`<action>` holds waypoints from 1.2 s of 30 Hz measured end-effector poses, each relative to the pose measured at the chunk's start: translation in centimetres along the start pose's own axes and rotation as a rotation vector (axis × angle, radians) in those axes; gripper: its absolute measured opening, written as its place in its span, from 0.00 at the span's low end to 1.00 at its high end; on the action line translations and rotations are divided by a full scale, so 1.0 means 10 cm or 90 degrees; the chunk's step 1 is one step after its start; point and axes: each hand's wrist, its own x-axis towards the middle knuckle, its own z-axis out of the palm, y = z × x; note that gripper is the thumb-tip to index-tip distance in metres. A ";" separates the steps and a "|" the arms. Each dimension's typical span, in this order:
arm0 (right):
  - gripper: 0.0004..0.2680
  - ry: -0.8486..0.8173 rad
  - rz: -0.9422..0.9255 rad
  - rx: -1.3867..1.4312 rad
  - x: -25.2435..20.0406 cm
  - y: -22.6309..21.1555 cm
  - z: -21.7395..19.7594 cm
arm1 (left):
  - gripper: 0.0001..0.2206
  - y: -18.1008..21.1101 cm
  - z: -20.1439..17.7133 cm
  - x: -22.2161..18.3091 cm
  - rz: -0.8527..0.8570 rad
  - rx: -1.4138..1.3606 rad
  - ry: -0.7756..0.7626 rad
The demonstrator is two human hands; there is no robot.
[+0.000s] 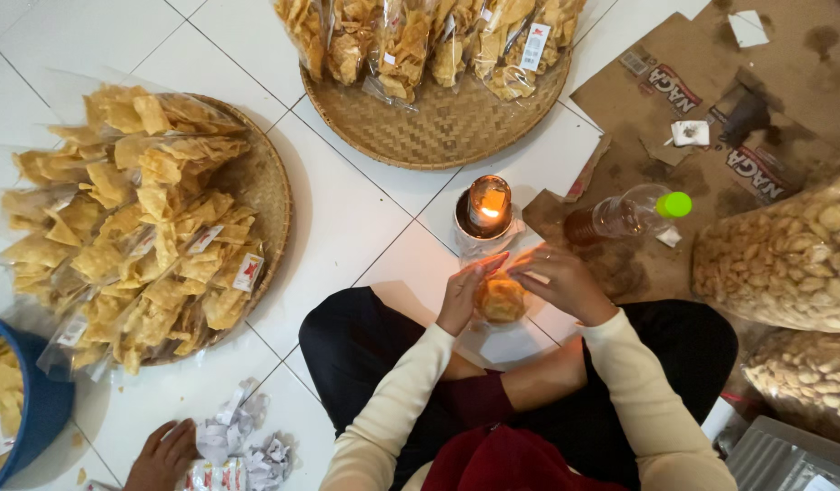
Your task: The person seals plastic bags of snacks using a candle flame. They hold the open edges of a bag over the heat and press them together to create a seal.
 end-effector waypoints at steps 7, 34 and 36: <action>0.04 -0.308 -0.045 -0.160 0.07 -0.30 -0.19 | 0.21 0.12 0.13 -0.07 0.083 0.168 -0.023; 0.08 -0.500 0.086 0.121 -0.18 0.30 0.08 | 0.28 -0.28 -0.12 -0.14 -0.088 -0.040 -0.056; 0.09 -0.487 0.104 0.194 -0.18 0.34 0.11 | 0.29 -0.18 -0.16 -0.11 -0.082 -0.081 -0.150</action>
